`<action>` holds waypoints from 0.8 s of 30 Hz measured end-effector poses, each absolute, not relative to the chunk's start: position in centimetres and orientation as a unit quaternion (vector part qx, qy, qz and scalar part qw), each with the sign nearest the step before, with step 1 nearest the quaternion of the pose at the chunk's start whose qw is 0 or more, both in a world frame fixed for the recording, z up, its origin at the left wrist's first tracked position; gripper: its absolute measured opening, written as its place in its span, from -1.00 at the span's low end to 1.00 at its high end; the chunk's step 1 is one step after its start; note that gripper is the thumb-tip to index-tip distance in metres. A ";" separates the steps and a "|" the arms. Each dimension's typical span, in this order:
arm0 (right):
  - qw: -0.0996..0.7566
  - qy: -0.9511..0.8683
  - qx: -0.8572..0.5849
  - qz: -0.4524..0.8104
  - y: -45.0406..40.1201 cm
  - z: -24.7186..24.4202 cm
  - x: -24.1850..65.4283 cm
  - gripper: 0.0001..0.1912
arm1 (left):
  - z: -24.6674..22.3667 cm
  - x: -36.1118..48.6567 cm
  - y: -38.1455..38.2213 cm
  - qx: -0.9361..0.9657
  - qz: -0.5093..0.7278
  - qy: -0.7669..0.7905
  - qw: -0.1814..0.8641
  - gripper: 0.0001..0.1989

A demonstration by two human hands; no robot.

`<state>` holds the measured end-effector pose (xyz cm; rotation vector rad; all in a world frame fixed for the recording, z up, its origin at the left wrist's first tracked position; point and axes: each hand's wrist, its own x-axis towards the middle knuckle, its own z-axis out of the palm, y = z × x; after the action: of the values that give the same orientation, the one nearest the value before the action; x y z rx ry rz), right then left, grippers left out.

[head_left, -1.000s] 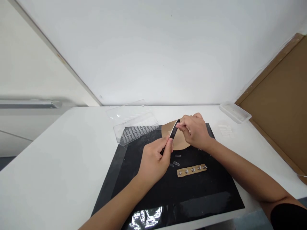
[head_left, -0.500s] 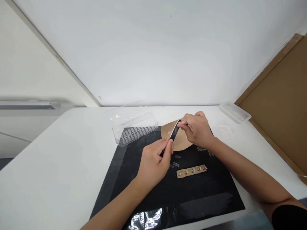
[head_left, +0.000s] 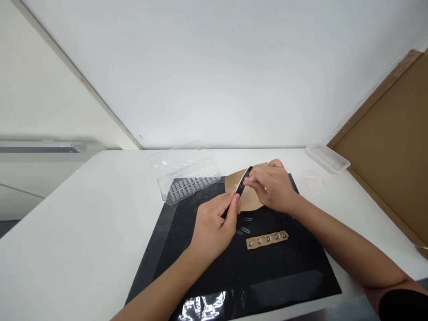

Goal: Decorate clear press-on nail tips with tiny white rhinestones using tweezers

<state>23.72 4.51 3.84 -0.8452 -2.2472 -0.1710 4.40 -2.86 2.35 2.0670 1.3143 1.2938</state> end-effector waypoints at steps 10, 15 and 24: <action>0.368 -0.864 -0.336 -0.077 4.6 3.8 23.7 -0.63 | 2.3 4.4 -3.0 0.735 0.451 0.469 0.192 -0.61; 0.356 -0.873 -0.321 -0.088 4.5 4.3 24.1 -0.63 | 2.5 4.6 -3.2 0.740 0.453 0.460 0.189 -0.62; 0.355 -0.880 -0.305 -0.084 4.7 4.5 24.3 -0.60 | 2.5 4.7 -3.2 0.734 0.461 0.463 0.186 -0.62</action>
<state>24.33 4.66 4.46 -0.7884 -2.2740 -0.2167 4.67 -3.25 2.49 2.0665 1.3047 1.2987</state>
